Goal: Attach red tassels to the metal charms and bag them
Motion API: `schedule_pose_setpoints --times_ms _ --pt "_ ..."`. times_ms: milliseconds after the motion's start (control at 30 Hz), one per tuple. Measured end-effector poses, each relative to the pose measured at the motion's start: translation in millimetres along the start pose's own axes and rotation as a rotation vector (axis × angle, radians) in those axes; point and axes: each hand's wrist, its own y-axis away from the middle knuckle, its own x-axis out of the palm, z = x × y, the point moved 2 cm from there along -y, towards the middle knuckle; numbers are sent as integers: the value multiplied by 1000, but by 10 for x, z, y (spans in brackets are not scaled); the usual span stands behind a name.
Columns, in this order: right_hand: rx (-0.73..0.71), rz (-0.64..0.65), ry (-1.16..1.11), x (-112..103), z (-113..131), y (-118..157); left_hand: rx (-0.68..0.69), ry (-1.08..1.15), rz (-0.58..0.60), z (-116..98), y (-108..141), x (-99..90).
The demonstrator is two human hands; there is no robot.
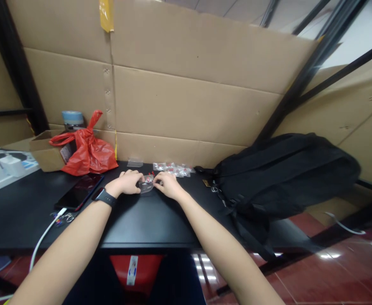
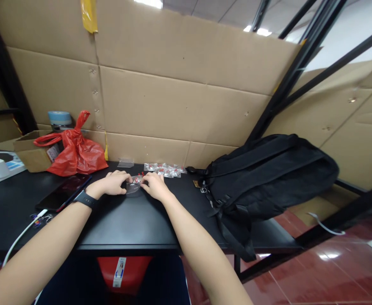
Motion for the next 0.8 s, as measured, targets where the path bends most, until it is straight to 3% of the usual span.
schedule_pose_setpoints --times_ms 100,200,433,533,667,800 --pt "48 -28 -112 22 -13 -24 33 25 36 14 1 -3" --pt "84 -26 -194 0 -60 -23 61 57 -1 24 -25 -17" --pt "161 0 -107 -14 -87 -2 -17 117 -83 39 -132 12" --pt "194 -45 -58 -23 -51 20 -65 50 -137 33 -151 68" --pt "52 -97 -49 -85 28 36 -47 -3 -242 27 -155 121" --pt "-42 30 -73 -90 102 60 55 56 -236 -14 -136 110"
